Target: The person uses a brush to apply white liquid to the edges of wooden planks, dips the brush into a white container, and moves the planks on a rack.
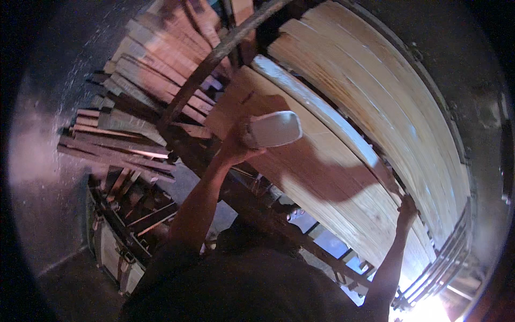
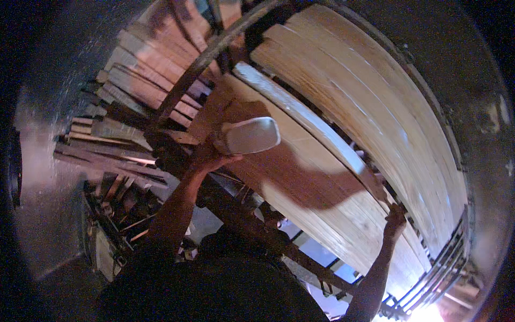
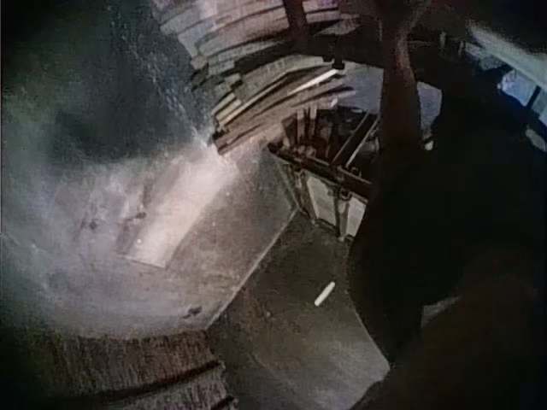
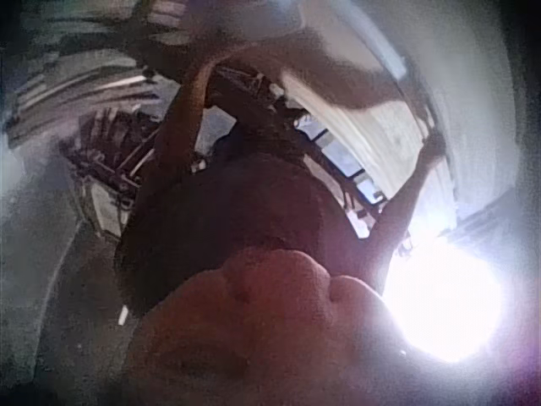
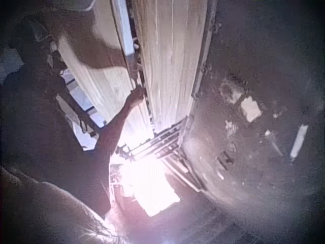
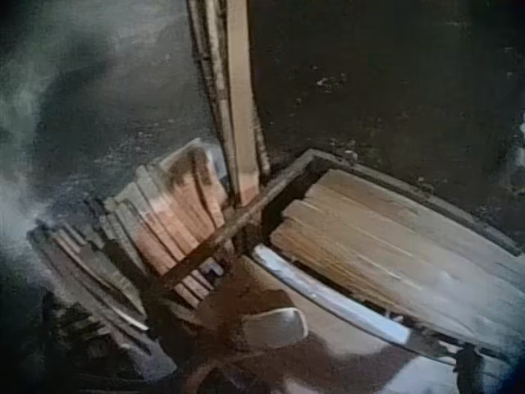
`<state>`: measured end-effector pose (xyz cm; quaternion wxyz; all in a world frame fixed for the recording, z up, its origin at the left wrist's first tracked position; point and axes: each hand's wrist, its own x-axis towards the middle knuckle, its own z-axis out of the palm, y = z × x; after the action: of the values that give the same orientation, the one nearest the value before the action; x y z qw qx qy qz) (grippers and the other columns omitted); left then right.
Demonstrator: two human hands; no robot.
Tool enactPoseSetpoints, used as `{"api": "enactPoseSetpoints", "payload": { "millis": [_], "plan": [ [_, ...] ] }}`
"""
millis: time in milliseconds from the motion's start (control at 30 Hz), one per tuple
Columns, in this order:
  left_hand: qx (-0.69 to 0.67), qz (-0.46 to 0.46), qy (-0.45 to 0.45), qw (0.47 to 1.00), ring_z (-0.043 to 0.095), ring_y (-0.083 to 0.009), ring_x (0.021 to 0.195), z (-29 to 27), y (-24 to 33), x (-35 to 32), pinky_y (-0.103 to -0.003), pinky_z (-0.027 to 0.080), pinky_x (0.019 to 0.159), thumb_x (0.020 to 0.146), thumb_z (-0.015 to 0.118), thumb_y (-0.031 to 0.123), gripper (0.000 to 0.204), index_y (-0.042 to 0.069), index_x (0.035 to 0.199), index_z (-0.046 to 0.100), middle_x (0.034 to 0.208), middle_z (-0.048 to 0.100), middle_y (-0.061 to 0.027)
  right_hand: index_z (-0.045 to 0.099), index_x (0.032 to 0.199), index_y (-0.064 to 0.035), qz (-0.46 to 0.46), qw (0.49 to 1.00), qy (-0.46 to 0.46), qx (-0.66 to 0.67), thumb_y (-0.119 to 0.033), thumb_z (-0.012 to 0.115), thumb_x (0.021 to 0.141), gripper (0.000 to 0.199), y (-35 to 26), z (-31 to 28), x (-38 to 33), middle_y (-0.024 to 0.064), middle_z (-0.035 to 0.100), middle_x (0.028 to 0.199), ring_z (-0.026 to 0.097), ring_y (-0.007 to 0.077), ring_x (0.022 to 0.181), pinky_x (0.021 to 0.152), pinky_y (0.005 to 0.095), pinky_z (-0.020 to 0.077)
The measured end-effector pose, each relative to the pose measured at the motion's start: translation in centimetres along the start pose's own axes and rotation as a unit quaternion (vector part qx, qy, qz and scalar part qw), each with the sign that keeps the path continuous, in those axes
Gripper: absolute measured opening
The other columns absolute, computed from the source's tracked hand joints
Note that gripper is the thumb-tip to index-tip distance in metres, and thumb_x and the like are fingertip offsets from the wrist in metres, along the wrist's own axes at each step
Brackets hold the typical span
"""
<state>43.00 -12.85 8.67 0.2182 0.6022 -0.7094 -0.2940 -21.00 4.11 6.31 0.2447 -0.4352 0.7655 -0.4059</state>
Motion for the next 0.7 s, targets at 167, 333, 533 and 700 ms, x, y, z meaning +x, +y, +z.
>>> {"api": "enactPoseSetpoints", "payload": {
  "millis": [167,333,533,700],
  "plan": [
    [-0.157,-0.021,-0.058,0.986,0.054,-0.0295,0.12,0.4,-5.2,-0.1,-0.04,0.044,0.101,0.07,0.078,0.018,0.067,0.003,0.129,0.049,0.123,0.058,-0.0156,0.066,0.113,-0.0003,0.028,0.995,-0.026,-0.092,-0.009,0.055,0.092,0.025,-5.7,4.7,1.6,0.0053,0.067,0.088,0.053,0.0088,0.063,0.054,0.0247,0.0434],
    [-0.095,-0.003,0.059,0.994,0.06,-0.0296,0.112,-2.1,-6.5,6.8,-0.039,0.047,0.095,0.082,0.068,0.019,0.042,0.001,0.118,0.059,0.116,0.064,-0.0176,0.067,0.112,-0.0011,0.032,0.994,-0.04,-0.095,-0.004,0.052,0.09,0.027,-9.6,8.8,2.6,0.0048,0.065,0.088,0.053,0.0102,0.064,0.057,0.0246,0.0447],
    [-0.173,-0.028,0.215,0.961,0.067,-0.0299,0.092,0.4,-10.6,21.0,-0.038,0.052,0.085,0.083,0.069,0.026,0.038,0.001,0.111,0.064,0.1,0.07,-0.0162,0.065,0.115,-0.0012,0.006,0.995,-0.065,-0.076,-0.004,0.054,0.092,0.026,-13.2,16.2,4.1,0.005,0.066,0.099,0.055,0.0098,0.07,0.061,0.0252,0.0469],
    [-0.135,-0.015,0.154,0.979,0.066,-0.02,0.09,-0.4,-11.8,27.3,-0.035,0.052,0.084,0.08,0.073,0.031,0.049,-0.004,0.114,0.061,0.097,0.07,-0.0129,0.064,0.114,-0.0019,-0.047,0.992,-0.093,-0.073,-0.007,0.055,0.092,0.024,-15.3,20.1,5.1,0.0066,0.066,0.102,0.059,0.0132,0.076,0.065,0.0281,0.0488]
  ]
}}
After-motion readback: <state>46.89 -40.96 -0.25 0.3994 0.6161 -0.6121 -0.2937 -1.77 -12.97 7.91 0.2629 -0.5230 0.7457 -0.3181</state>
